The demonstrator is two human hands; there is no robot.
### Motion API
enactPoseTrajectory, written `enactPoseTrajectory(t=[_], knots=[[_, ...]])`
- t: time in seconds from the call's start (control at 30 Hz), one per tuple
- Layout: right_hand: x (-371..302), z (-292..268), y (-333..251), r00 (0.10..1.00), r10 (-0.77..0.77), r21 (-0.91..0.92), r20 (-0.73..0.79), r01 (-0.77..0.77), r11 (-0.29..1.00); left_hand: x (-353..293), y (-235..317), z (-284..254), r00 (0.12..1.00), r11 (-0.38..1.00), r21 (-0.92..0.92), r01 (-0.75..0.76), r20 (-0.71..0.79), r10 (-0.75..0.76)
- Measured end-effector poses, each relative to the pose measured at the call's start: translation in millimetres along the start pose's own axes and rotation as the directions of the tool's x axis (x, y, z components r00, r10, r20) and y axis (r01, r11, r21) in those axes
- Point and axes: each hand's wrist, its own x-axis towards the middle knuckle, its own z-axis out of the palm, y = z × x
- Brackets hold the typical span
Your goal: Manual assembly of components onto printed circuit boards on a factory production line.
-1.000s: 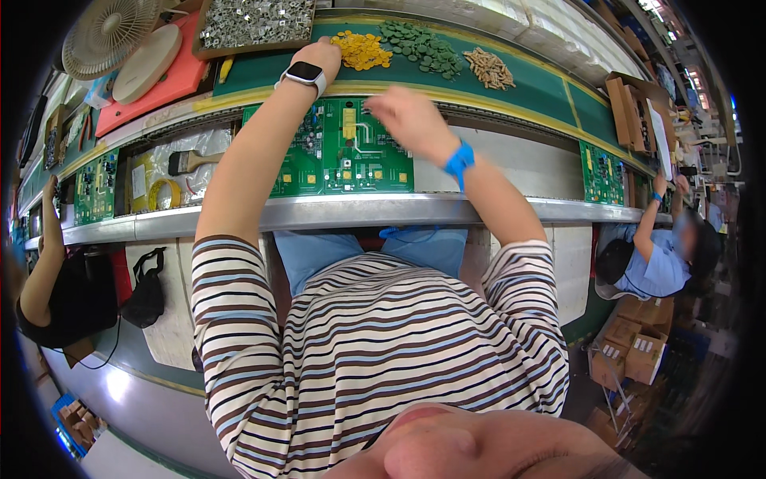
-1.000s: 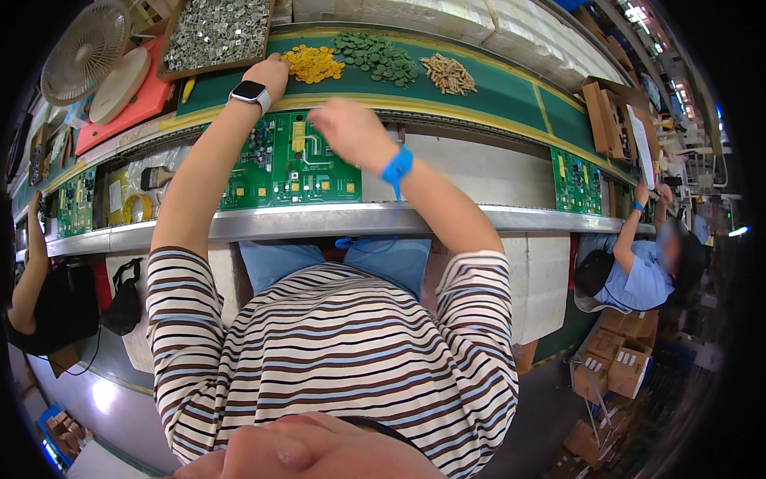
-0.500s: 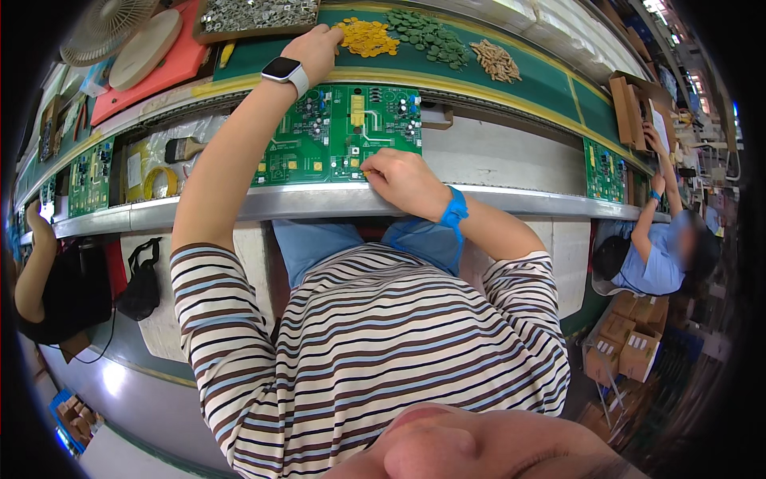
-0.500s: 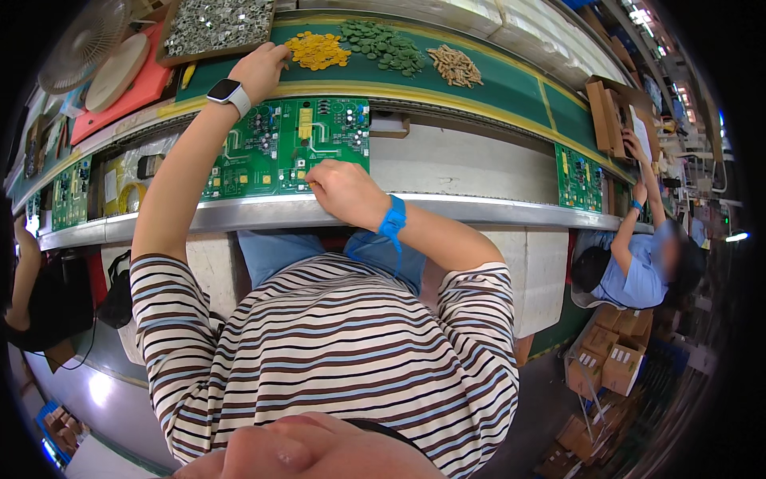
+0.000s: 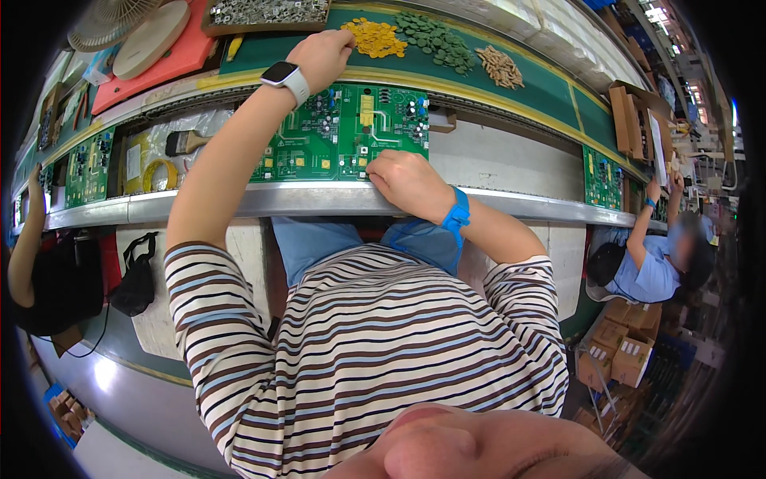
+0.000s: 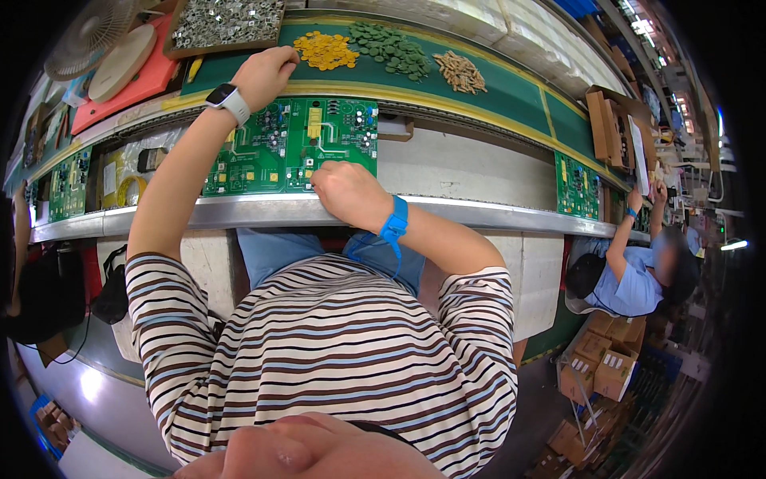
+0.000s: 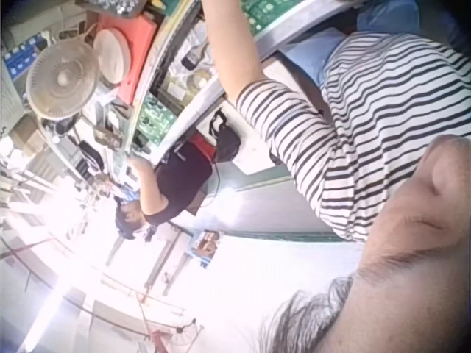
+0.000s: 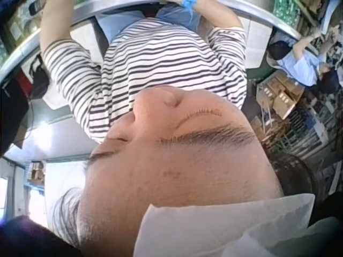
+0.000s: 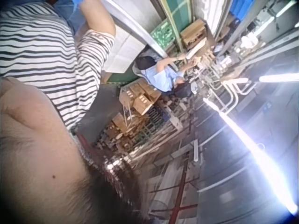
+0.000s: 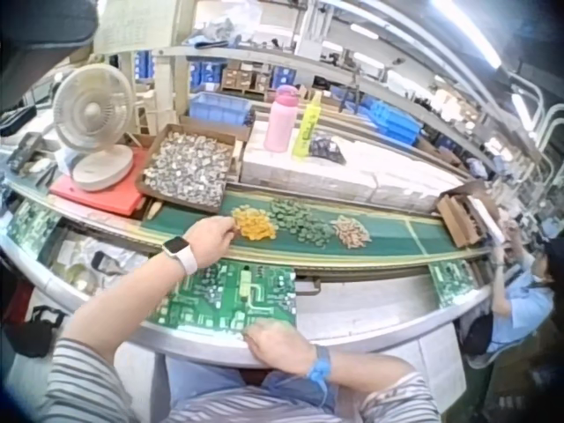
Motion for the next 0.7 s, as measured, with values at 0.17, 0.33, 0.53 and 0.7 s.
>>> enactPoseTrajectory(t=[0.17,0.33,0.53,0.7], knots=[[3,0,8,0.998,-0.05,0.039,0.022,0.049,0.998,-39,5,-35,0.998,0.983,-0.175,0.061,0.041,-0.055],[7,0,7,0.993,-0.066,0.032,0.098,0.063,0.998,-87,16,-74,0.97,0.941,-0.261,0.216,0.164,-0.177],[1,3,4,0.999,0.03,0.011,0.041,-0.031,0.999,-136,19,-89,0.934,0.939,-0.217,0.268,0.298,-0.198],[15,-45,27,0.955,0.291,0.214,0.054,-0.295,0.931,-160,28,-88,0.901,0.988,0.031,0.149,0.406,-0.149]])
